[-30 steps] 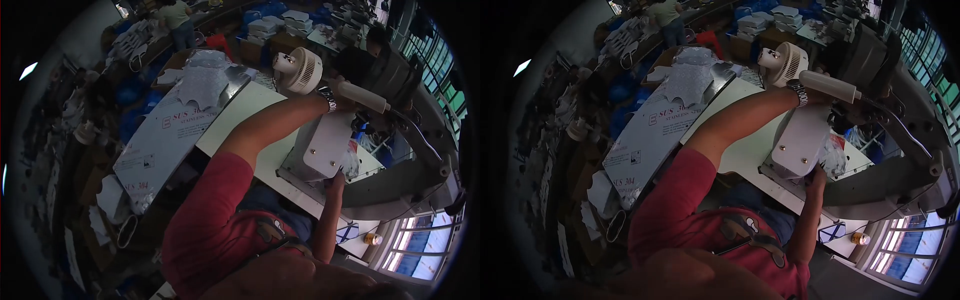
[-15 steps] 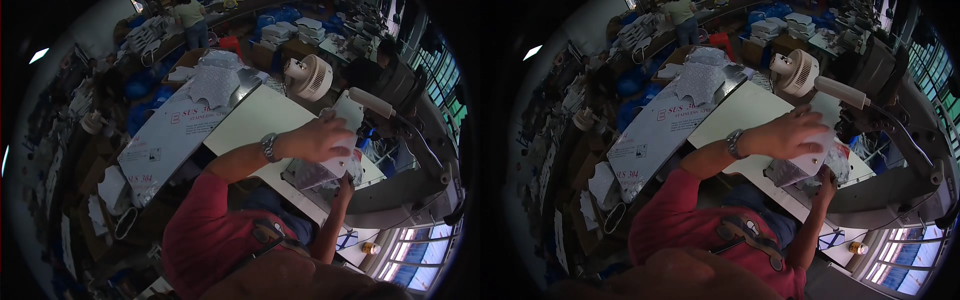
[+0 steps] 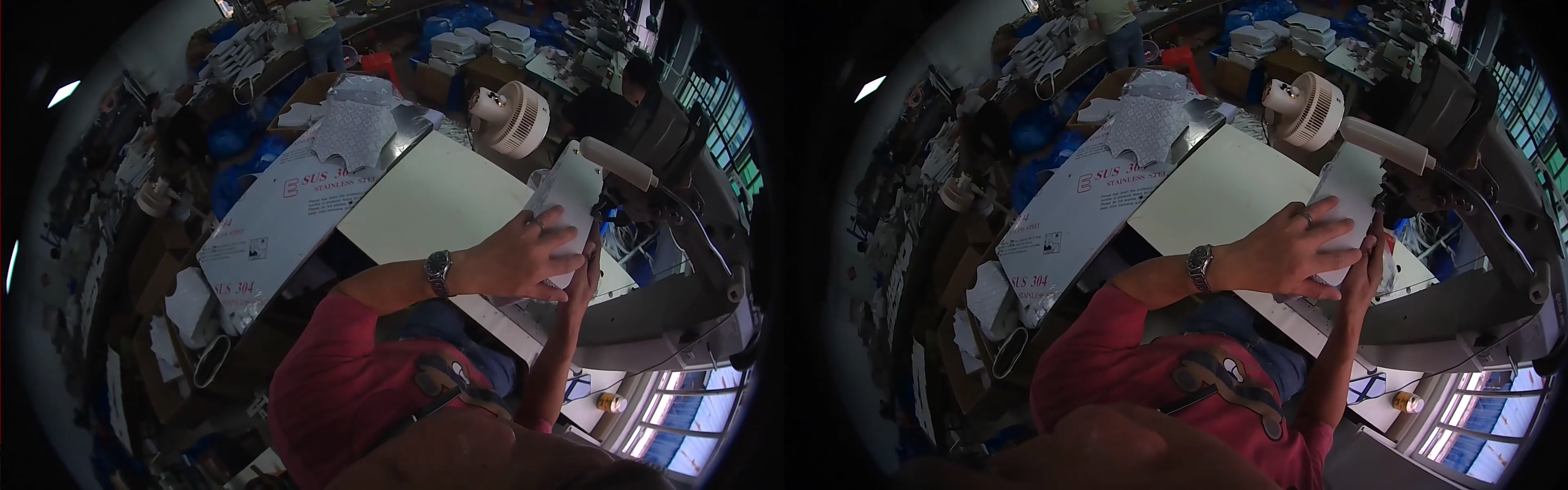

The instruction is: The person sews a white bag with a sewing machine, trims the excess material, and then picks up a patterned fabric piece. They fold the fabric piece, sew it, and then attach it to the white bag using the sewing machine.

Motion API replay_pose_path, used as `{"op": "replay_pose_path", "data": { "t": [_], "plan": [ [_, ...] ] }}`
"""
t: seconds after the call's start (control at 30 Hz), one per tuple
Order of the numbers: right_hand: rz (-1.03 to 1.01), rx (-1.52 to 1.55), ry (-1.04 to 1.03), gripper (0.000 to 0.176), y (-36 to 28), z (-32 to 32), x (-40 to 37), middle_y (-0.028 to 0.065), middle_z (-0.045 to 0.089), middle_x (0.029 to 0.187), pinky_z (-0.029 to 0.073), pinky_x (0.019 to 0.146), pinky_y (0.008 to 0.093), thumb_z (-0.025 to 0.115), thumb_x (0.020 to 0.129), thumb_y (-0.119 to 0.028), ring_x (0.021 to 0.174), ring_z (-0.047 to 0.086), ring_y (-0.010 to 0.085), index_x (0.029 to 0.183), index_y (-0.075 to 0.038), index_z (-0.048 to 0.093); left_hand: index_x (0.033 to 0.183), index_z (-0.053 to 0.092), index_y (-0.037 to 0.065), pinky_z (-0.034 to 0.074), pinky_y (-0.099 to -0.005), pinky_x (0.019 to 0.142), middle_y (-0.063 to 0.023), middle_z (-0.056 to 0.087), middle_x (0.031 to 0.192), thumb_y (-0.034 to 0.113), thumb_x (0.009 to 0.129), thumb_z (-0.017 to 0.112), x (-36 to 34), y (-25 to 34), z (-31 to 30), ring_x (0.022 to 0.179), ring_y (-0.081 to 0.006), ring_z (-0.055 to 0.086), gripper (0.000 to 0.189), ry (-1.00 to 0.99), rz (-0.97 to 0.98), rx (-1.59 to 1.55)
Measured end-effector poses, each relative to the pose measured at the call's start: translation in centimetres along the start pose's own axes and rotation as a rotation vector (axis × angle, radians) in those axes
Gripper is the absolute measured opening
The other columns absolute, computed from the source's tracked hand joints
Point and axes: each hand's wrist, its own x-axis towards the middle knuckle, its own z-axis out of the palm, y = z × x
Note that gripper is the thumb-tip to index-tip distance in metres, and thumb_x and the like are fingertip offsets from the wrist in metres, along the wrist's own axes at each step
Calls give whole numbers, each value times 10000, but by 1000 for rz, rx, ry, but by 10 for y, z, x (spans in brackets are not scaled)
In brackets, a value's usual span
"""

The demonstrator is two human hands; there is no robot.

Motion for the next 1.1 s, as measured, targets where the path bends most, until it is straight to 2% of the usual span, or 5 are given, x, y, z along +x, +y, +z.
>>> {"op": "replay_pose_path", "data": {
  "t": [0.4,0.53,0.67,0.83,1.1],
  "plan": [
    [38,3,-31,505,-3,4,2,159,538,1514,428,1125,367,391,1154,-289,1351,528,242,1571,-6,421,1242,699,209,545,-484,919,-112,589,1309,538,836,780,5,-7,3,1239,-398,556,529,45,36,-29],
    [25,-8,-4,516,-6,5,-2,162,524,1526,428,1126,365,376,1160,-302,1357,517,238,1587,-15,401,1224,733,189,524,-460,991,-123,624,1325,529,828,793,11,-5,0,1271,-402,561,525,26,22,-33],
    [-104,-73,5,482,10,-3,5,201,546,1512,388,1161,351,484,1108,-181,1390,517,268,1553,1,448,1252,741,178,515,-485,1015,-141,626,1358,505,823,814,16,-6,-1,1282,-427,564,545,-46,65,-80],
    [-150,-154,34,460,2,-2,5,190,595,1456,481,1067,364,504,1093,-183,1253,615,247,1521,-15,492,1276,736,166,525,-512,1024,-153,628,1368,452,818,841,19,-5,0,1296,-441,560,550,-88,35,-70],
    [-155,-150,39,471,8,-2,7,196,600,1447,490,1056,370,511,1099,-211,1235,629,258,1522,-5,488,1281,734,175,530,-517,1020,-150,620,1384,446,812,852,17,-4,5,1300,-441,557,555,-56,9,-64]
  ]
}}
